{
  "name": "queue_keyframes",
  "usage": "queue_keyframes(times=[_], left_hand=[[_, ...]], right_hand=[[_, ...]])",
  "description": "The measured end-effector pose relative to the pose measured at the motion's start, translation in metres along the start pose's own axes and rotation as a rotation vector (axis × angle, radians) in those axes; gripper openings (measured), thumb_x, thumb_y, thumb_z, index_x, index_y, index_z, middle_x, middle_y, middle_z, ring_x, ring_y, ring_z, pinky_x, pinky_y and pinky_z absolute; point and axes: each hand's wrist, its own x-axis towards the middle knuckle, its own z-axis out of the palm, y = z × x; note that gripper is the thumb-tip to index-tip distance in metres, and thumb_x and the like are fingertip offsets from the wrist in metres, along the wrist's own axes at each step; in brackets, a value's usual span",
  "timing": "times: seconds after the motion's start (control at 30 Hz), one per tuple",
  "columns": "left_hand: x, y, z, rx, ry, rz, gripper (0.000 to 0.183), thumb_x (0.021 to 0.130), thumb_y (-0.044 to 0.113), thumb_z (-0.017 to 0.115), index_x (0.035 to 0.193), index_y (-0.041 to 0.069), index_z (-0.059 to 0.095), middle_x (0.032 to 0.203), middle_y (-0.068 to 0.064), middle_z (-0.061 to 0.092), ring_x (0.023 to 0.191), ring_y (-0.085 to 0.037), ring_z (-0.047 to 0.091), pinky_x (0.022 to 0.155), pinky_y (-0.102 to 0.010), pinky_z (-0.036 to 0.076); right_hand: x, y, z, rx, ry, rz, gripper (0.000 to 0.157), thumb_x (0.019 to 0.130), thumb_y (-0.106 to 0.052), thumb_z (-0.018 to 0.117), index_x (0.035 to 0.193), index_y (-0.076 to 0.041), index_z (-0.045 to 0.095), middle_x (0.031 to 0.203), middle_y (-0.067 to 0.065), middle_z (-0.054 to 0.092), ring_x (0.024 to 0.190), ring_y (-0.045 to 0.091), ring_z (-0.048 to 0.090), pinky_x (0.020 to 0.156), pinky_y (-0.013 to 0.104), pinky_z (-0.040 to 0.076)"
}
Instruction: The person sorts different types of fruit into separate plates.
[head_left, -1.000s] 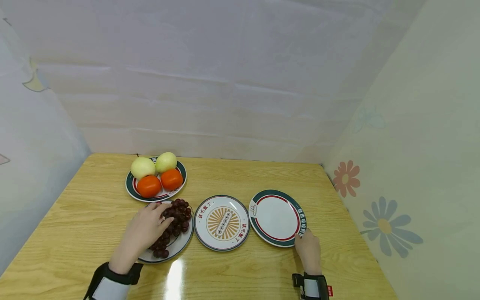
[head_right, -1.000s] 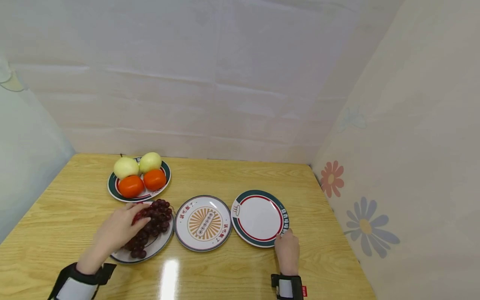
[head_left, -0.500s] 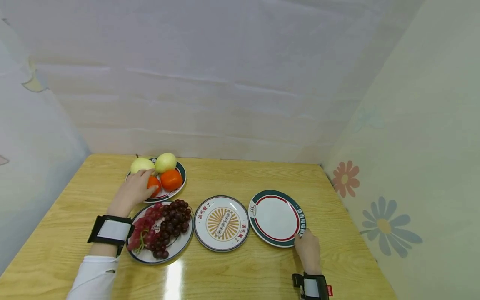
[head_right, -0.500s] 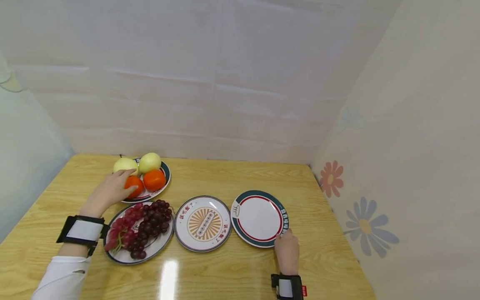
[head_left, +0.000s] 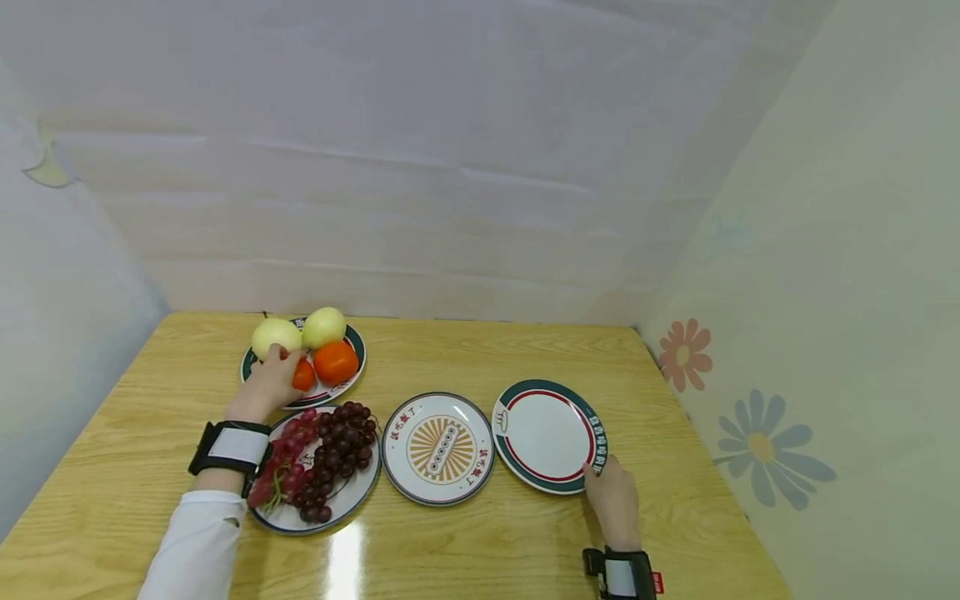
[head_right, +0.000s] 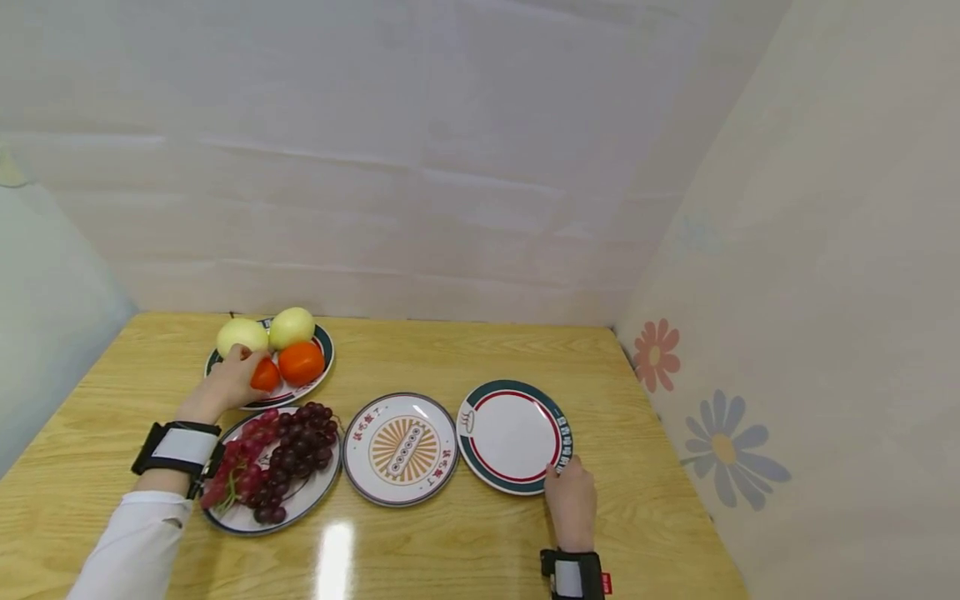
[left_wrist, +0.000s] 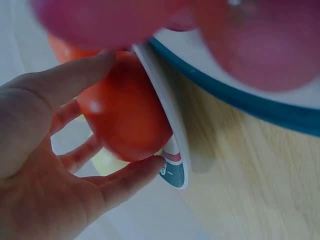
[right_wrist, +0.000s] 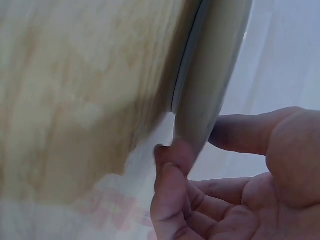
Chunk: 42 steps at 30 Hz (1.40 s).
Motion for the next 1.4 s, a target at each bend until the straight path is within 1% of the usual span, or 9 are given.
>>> queue_keyframes(times=[0.27,0.5,0.63,0.83,0.93,1.07,1.17,1.23,1.4], left_hand=[[-0.001,-0.004,0.002,0.023,-0.003,-0.009,0.066,0.079,0.016,0.070,0.134,-0.004,0.038,0.120,-0.043,0.040,0.100,-0.058,0.039,0.083,-0.067,0.040],[-0.014,0.006,-0.004,0.031,0.087,0.017,0.062,0.081,0.020,0.069,0.133,0.000,0.041,0.116,-0.041,0.040,0.092,-0.053,0.040,0.076,-0.063,0.043],[-0.031,0.030,-0.014,0.054,0.191,0.080,0.058,0.082,0.026,0.070,0.130,0.003,0.046,0.112,-0.038,0.044,0.087,-0.050,0.046,0.071,-0.061,0.047],[-0.049,0.082,-0.013,-0.021,0.342,0.272,0.057,0.076,0.022,0.077,0.124,0.002,0.052,0.109,-0.033,0.048,0.084,-0.043,0.058,0.072,-0.055,0.052],[-0.055,0.110,-0.006,-0.064,0.329,0.328,0.061,0.076,0.025,0.077,0.127,0.005,0.050,0.110,-0.029,0.050,0.083,-0.037,0.060,0.073,-0.051,0.054],[-0.061,0.143,0.009,-0.097,0.265,0.334,0.067,0.076,0.031,0.076,0.126,-0.001,0.046,0.110,-0.023,0.055,0.084,-0.029,0.060,0.074,-0.045,0.055],[-0.064,0.158,0.020,-0.118,0.224,0.340,0.062,0.073,0.030,0.078,0.115,-0.006,0.049,0.100,-0.019,0.059,0.079,-0.024,0.060,0.069,-0.038,0.056],[-0.065,0.164,0.026,-0.124,0.195,0.343,0.056,0.072,0.029,0.079,0.107,-0.004,0.050,0.092,-0.015,0.059,0.071,-0.019,0.059,0.061,-0.032,0.055],[-0.067,0.171,0.038,-0.081,0.198,0.359,0.051,0.072,0.030,0.079,0.101,-0.001,0.051,0.087,-0.010,0.057,0.067,-0.015,0.056,0.056,-0.028,0.054]], right_hand=[[-0.007,-0.011,-0.007,-0.104,0.090,-0.017,0.054,0.089,-0.021,0.058,0.128,0.013,0.042,0.121,0.037,0.042,0.105,0.051,0.042,0.083,0.059,0.044],[-0.011,-0.035,-0.013,-0.112,0.115,-0.168,0.058,0.086,-0.022,0.063,0.131,0.009,0.043,0.128,0.033,0.040,0.117,0.049,0.036,0.097,0.061,0.037],[-0.016,-0.056,-0.015,-0.080,0.152,-0.319,0.062,0.083,-0.023,0.068,0.132,0.005,0.044,0.130,0.028,0.041,0.119,0.043,0.039,0.097,0.058,0.041],[-0.031,-0.106,-0.008,-0.011,0.224,-0.632,0.063,0.077,-0.026,0.076,0.130,-0.001,0.050,0.130,0.017,0.047,0.119,0.032,0.046,0.093,0.048,0.048],[-0.042,-0.134,0.001,0.010,0.178,-0.773,0.069,0.076,-0.030,0.076,0.133,-0.003,0.047,0.132,0.014,0.047,0.120,0.028,0.046,0.091,0.044,0.050],[-0.055,-0.161,0.017,0.042,0.087,-0.896,0.081,0.075,-0.037,0.076,0.138,-0.003,0.039,0.137,0.015,0.043,0.122,0.028,0.046,0.092,0.043,0.051],[-0.059,-0.172,0.029,0.067,0.059,-0.948,0.089,0.072,-0.038,0.078,0.140,-0.003,0.034,0.138,0.016,0.043,0.120,0.026,0.049,0.093,0.042,0.051],[-0.060,-0.175,0.034,0.077,0.060,-0.962,0.090,0.071,-0.036,0.079,0.141,-0.003,0.033,0.136,0.015,0.044,0.117,0.024,0.052,0.092,0.039,0.052],[-0.059,-0.178,0.037,0.086,0.074,-0.944,0.084,0.066,-0.023,0.082,0.136,-0.004,0.040,0.130,0.014,0.049,0.105,0.022,0.058,0.085,0.035,0.056]])
